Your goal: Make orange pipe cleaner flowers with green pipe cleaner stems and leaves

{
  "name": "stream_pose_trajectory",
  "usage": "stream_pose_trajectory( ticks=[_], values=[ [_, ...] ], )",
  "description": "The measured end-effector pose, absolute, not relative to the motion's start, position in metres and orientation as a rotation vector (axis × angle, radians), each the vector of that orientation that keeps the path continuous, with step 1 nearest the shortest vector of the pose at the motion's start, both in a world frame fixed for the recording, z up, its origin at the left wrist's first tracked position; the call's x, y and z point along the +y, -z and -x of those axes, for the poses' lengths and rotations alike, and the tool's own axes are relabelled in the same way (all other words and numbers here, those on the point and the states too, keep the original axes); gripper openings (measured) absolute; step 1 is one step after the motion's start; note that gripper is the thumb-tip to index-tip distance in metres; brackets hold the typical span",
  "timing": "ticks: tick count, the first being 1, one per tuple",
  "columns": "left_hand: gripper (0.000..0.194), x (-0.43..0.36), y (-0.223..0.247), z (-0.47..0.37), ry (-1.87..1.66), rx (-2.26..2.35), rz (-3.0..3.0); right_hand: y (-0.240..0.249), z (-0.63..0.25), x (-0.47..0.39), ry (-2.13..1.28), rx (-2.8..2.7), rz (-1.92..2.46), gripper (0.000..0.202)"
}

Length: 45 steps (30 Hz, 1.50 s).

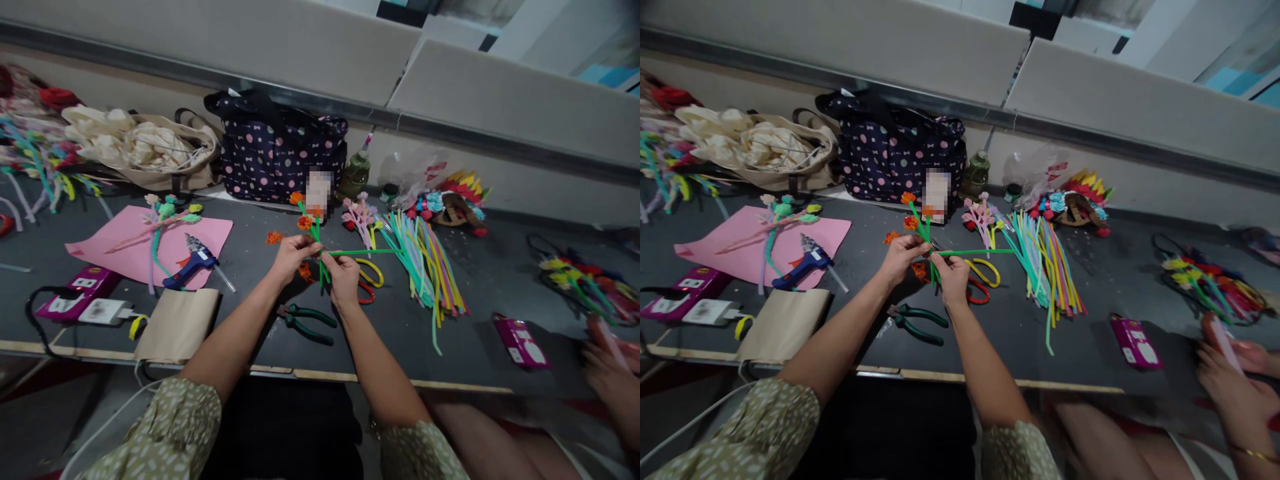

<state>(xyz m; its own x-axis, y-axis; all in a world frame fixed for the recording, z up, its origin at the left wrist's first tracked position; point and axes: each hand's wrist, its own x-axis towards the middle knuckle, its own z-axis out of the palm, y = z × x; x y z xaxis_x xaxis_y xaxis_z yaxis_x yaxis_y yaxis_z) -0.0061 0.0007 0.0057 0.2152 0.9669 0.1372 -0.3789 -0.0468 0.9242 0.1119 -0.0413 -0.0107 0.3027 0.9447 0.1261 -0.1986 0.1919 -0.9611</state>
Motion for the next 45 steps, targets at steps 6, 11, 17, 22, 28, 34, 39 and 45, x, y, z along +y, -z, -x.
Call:
stream_pose_trajectory(
  ticks=[6,11,17,22,28,34,39,45],
  values=[
    [0.028,0.0,-0.006,0.009,-1.204,0.668,-1.096,0.004,-0.112,-0.042,-1.223,-0.785,0.954,0.014],
    [0.025,0.001,-0.003,0.01,-1.18,0.627,-1.092,0.0,-0.113,-0.044,-1.312,-0.775,0.941,0.015],
    [0.026,0.001,-0.004,0.007,-1.189,0.651,-1.075,0.007,-0.109,-0.043,-1.121,-0.844,0.958,0.015],
    [0.028,0.001,-0.005,0.002,-1.265,0.711,-1.045,0.012,-0.11,-0.043,-0.743,-1.034,1.068,0.015],
    [0.028,0.002,-0.004,0.001,-1.331,0.777,-1.06,0.013,-0.112,-0.047,-0.367,-1.287,1.206,0.014],
    [0.026,0.003,-0.003,0.002,-1.34,0.804,-1.068,0.012,-0.11,-0.048,-0.449,-1.256,1.224,0.017],
    [0.025,0.004,-0.003,0.005,-1.304,0.811,-1.082,0.012,-0.111,-0.046,-0.738,-1.109,1.186,0.021],
    [0.026,0.004,-0.004,0.008,-1.294,0.817,-1.054,0.011,-0.108,-0.042,-1.01,-0.887,1.062,0.02]
  ],
)
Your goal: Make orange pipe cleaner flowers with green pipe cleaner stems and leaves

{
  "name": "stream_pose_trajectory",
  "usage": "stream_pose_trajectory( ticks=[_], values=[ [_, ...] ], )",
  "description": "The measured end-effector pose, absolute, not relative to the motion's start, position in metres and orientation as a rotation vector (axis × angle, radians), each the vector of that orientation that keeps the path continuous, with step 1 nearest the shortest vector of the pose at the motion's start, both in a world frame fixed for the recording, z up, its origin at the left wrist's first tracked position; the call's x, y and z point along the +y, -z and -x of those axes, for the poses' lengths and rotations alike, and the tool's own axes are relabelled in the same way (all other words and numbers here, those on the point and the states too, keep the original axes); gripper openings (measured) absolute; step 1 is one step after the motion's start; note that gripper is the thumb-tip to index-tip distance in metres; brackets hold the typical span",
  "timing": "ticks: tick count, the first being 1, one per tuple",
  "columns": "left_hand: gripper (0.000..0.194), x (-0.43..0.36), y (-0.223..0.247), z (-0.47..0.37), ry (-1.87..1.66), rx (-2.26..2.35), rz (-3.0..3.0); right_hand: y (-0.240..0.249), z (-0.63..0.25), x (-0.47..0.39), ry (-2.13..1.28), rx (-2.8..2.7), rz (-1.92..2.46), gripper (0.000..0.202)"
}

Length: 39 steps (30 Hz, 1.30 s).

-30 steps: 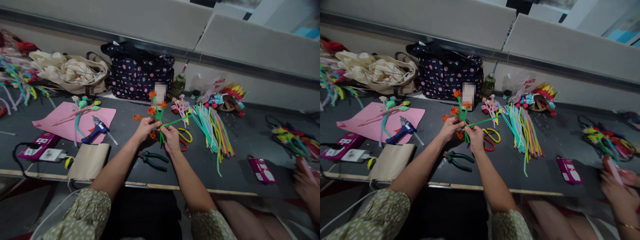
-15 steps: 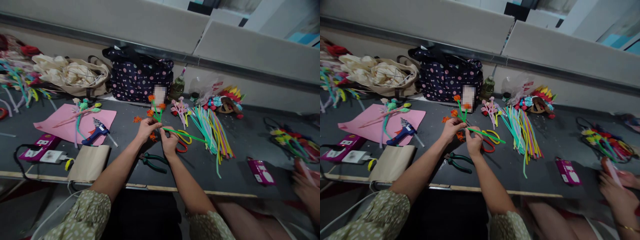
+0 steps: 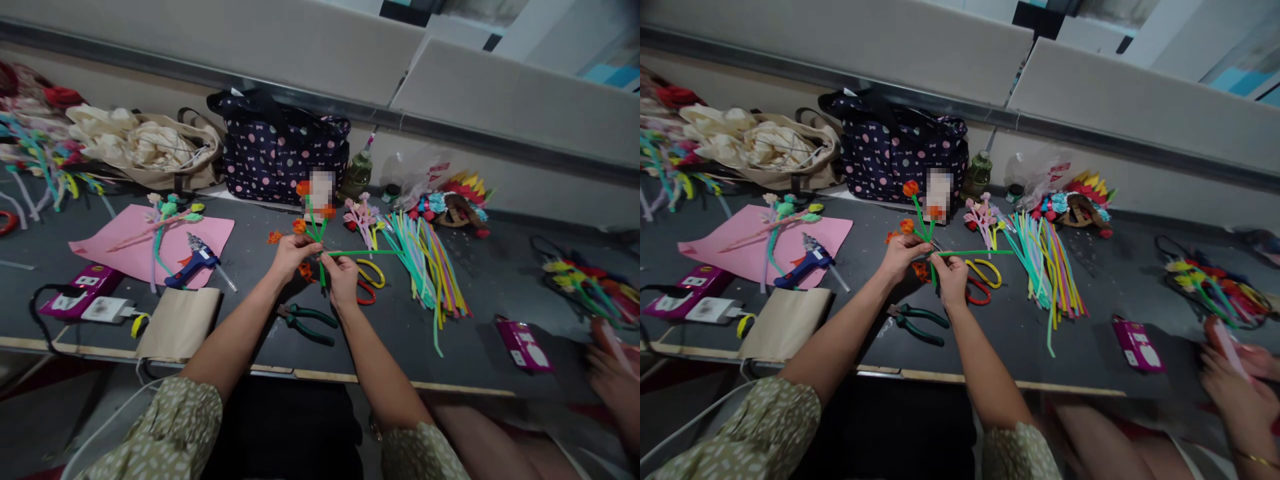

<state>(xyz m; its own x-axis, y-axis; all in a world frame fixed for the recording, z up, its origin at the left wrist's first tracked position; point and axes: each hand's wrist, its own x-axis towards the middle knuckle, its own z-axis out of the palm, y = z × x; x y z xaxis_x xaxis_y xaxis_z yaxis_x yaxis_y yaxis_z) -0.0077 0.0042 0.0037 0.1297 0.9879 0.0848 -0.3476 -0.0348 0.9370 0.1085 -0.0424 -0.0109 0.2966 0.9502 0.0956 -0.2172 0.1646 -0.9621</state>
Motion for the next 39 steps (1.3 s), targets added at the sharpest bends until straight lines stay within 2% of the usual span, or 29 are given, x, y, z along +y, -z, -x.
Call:
stream_pose_trajectory(
  ticks=[6,19,23,30,39],
  values=[
    [0.028,0.003,-0.002,0.009,-1.25,0.807,-1.073,0.008,-0.108,-0.041,-1.207,-0.793,0.971,0.019],
    [0.031,0.001,-0.004,0.002,-1.228,0.725,-1.035,0.012,-0.111,-0.041,-0.748,-1.034,1.07,0.014],
    [0.028,0.003,-0.004,0.004,-1.256,0.765,-0.996,0.011,-0.11,-0.043,-0.769,-1.122,1.084,0.015],
    [0.026,0.009,-0.001,0.009,-1.302,0.781,-0.98,0.009,-0.112,-0.043,-0.895,-1.138,1.045,0.028],
    [0.026,0.008,-0.001,0.01,-1.27,0.809,-0.938,0.002,-0.121,-0.043,-0.827,-1.125,1.076,0.019]
  ],
)
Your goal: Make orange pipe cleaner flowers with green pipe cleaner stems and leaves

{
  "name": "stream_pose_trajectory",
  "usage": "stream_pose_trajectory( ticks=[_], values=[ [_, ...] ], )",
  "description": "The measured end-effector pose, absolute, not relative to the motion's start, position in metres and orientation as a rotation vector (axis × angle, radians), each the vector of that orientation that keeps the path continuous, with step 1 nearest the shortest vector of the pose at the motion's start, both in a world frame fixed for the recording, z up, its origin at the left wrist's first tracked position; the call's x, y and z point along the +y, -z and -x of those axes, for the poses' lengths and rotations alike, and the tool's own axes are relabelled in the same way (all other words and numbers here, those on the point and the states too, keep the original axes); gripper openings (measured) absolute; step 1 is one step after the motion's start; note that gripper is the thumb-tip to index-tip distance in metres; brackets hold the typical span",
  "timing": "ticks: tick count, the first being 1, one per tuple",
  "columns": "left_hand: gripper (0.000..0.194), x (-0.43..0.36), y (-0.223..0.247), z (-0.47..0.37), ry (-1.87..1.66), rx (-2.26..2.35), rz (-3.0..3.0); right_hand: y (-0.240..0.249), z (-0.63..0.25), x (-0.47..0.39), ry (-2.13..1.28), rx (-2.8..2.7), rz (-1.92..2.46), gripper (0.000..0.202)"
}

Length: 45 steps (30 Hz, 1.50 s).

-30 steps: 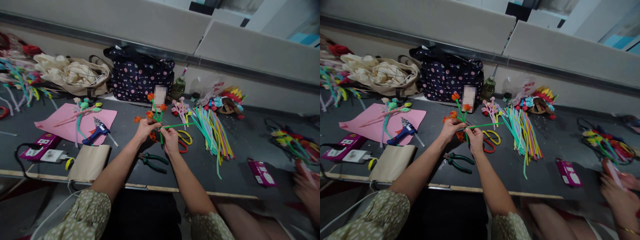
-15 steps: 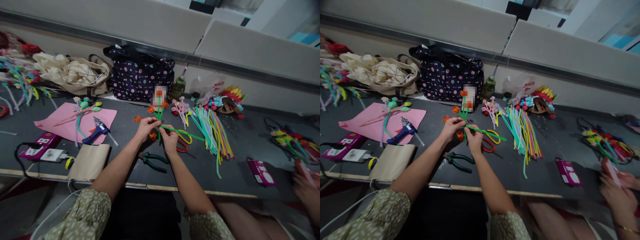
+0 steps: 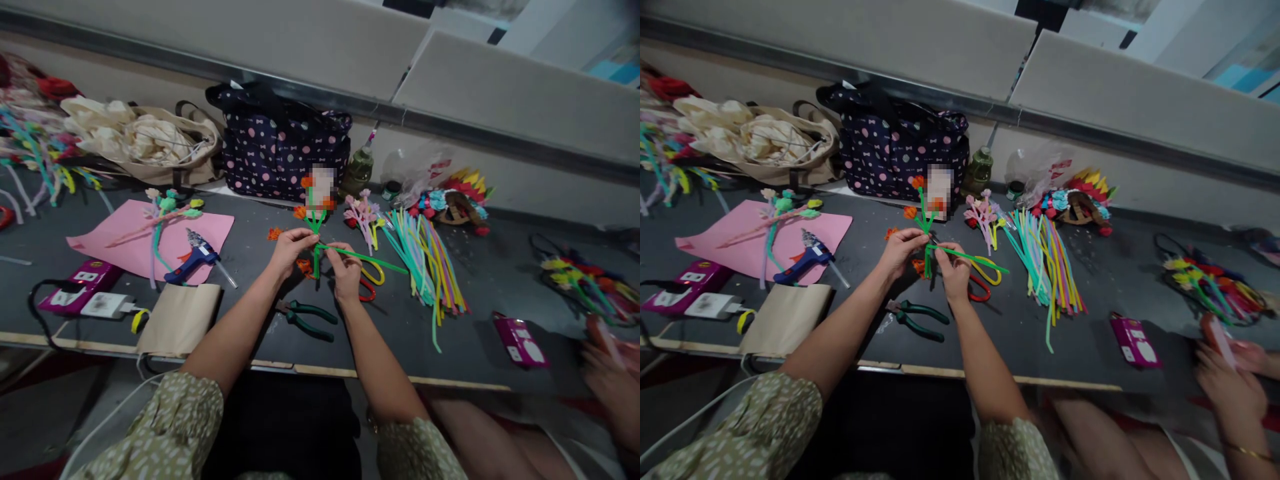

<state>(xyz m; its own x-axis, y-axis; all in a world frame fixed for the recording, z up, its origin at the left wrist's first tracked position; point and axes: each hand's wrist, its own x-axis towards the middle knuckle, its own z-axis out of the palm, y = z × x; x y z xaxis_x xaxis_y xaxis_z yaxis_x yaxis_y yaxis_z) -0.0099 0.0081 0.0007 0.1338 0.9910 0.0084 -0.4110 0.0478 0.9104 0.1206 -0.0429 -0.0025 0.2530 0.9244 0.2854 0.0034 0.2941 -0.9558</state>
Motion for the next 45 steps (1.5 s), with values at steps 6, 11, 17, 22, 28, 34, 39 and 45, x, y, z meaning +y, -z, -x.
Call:
stream_pose_trajectory(
  ticks=[6,11,17,22,28,34,39,45],
  values=[
    [0.025,0.008,-0.001,0.01,-1.253,0.79,-0.939,0.002,-0.119,-0.043,-0.822,-1.106,1.044,0.015],
    [0.028,0.006,-0.001,0.007,-1.227,0.786,-0.905,0.004,-0.117,-0.043,-0.809,-1.136,1.077,0.015],
    [0.027,0.005,0.0,0.006,-1.202,0.748,-0.876,0.009,-0.116,-0.042,-0.835,-1.115,1.095,0.017],
    [0.026,0.005,0.0,0.007,-1.195,0.708,-0.855,0.011,-0.114,-0.04,-0.91,-1.039,1.055,0.018],
    [0.026,0.003,-0.003,0.008,-1.185,0.69,-0.879,0.016,-0.111,-0.037,-1.008,-0.88,0.989,0.017],
    [0.024,0.003,-0.001,0.009,-1.171,0.62,-0.885,0.009,-0.109,-0.04,-1.187,-0.775,0.924,0.013],
    [0.022,0.003,-0.001,0.009,-1.167,0.618,-0.884,0.008,-0.108,-0.041,-1.276,-0.701,0.89,0.015],
    [0.024,0.003,-0.002,0.007,-1.182,0.654,-0.875,0.007,-0.109,-0.042,-1.292,-0.712,0.894,0.017]
  ],
)
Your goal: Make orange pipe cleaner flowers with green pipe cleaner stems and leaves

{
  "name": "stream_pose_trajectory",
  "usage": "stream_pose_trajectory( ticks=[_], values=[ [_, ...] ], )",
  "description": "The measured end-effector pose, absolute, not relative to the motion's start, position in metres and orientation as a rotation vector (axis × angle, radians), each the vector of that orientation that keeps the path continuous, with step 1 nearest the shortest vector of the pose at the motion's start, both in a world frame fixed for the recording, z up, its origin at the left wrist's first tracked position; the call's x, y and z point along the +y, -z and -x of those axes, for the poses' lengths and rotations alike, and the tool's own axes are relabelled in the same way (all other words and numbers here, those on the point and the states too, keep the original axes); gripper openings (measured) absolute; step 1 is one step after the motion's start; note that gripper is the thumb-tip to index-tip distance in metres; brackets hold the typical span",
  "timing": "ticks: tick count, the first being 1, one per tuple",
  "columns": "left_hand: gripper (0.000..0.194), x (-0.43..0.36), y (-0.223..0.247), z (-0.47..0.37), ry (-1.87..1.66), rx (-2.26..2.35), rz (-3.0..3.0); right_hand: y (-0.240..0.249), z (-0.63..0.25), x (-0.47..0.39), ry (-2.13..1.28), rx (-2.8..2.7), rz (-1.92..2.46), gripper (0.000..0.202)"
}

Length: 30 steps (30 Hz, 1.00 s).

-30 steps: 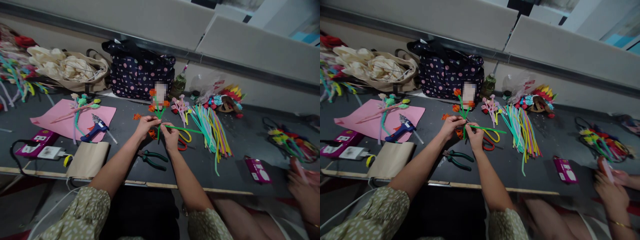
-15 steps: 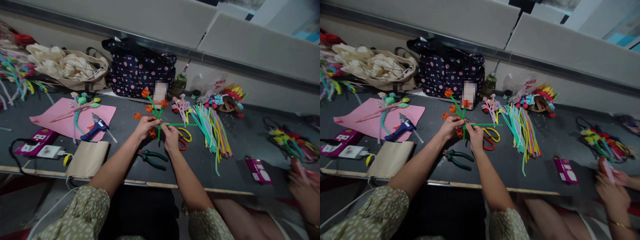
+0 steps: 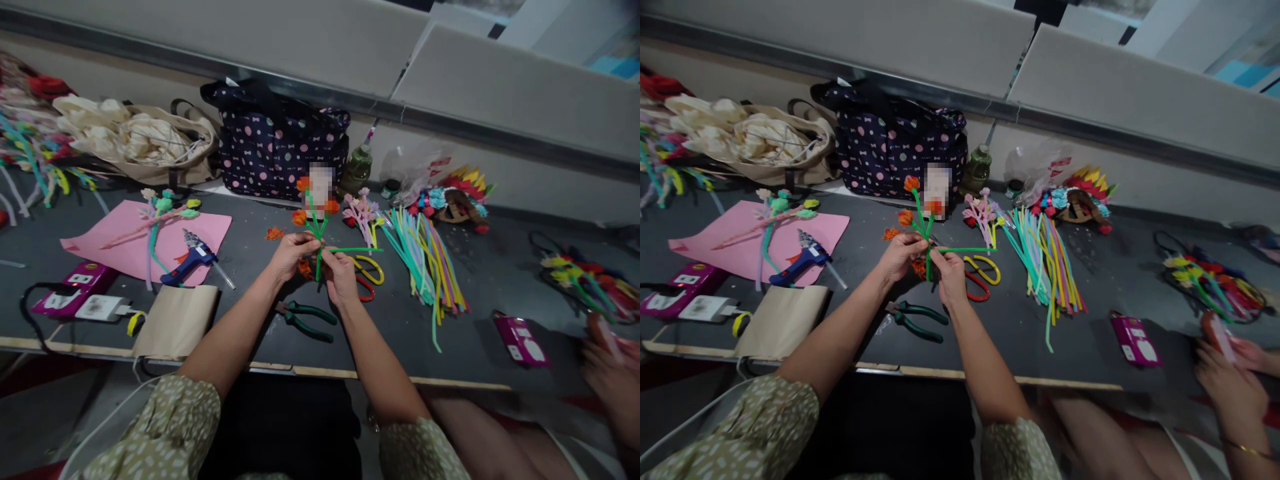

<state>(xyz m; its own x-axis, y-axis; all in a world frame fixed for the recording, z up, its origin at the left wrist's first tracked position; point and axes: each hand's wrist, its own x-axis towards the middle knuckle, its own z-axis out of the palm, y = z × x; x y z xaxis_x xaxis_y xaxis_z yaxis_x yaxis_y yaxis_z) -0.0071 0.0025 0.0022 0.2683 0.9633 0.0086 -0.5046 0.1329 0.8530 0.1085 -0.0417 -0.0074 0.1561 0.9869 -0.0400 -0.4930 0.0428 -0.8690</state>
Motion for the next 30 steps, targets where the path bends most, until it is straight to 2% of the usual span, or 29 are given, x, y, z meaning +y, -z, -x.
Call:
stream_pose_trajectory(
  ticks=[4,20,24,30],
  values=[
    [0.025,0.0023,-0.0021,0.004,-1.222,0.643,-0.961,0.0058,-0.109,-0.0426,-1.124,-0.775,0.943,0.018],
    [0.025,0.0006,-0.0028,-0.0007,-1.333,0.823,-1.211,0.0148,-0.1181,-0.0455,-0.035,-1.503,1.207,0.011],
    [0.025,0.0023,-0.0004,0.0001,-1.362,0.831,-1.259,0.015,-0.1183,-0.0459,-0.028,-1.545,1.207,0.012],
    [0.025,0.0011,-0.0055,0.001,-1.331,0.802,-1.226,0.0121,-0.1173,-0.0476,-0.253,-1.434,1.207,0.011]
  ],
)
